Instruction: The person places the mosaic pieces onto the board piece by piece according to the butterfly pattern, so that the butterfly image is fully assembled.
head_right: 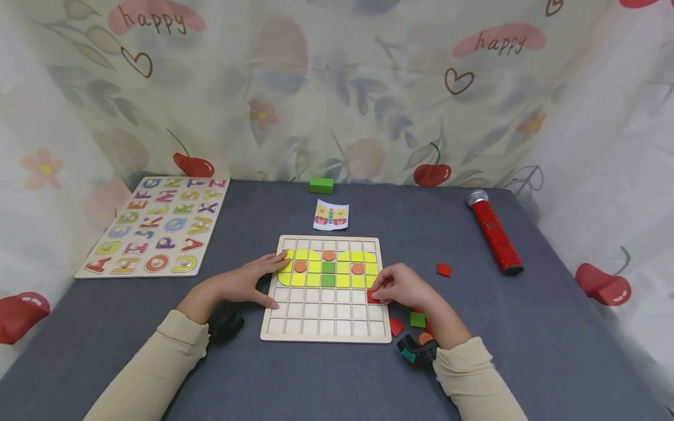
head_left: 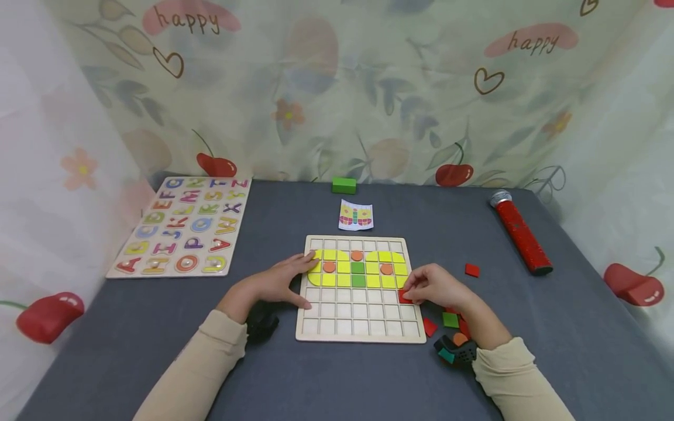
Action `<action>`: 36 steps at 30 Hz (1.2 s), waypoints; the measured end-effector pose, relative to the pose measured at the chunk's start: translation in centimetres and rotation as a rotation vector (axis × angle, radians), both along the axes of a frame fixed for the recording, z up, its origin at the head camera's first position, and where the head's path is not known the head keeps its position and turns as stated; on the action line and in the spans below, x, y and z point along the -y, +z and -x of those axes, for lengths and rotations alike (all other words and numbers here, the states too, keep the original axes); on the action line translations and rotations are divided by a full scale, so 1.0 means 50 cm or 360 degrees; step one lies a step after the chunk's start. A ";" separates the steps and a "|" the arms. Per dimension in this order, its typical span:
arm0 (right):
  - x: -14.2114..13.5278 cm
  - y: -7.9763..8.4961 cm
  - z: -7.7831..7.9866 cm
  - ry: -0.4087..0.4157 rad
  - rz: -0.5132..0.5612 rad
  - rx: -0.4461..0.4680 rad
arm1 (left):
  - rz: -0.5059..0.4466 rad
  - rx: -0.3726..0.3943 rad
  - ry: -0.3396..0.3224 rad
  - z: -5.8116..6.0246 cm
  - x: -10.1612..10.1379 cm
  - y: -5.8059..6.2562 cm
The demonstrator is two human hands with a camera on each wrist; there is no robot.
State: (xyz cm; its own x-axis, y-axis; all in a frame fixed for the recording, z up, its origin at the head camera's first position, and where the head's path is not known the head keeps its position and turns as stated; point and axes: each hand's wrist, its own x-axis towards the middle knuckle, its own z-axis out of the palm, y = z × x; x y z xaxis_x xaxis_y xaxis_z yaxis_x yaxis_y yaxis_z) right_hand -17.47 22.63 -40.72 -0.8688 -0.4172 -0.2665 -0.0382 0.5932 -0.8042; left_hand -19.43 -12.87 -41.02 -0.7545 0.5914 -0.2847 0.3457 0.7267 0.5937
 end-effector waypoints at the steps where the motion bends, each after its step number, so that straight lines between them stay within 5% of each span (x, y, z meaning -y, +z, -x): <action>1: 0.000 -0.001 0.000 0.0014 -0.0009 -0.0018 | 0.0000 0.0001 0.0003 0.000 0.000 0.000; 10: -0.011 0.004 0.002 -0.0063 -0.0016 -0.0026 | -0.0017 -0.0003 -0.0001 0.001 -0.001 -0.001; 24: -0.132 0.010 0.021 -0.0249 0.0013 -0.0040 | -0.0031 -0.0003 0.0000 -0.001 0.001 -0.002; 36: -0.195 -0.007 0.023 -0.0077 -0.0037 -0.0002 | -0.0025 -0.0014 0.0010 -0.002 0.001 -0.002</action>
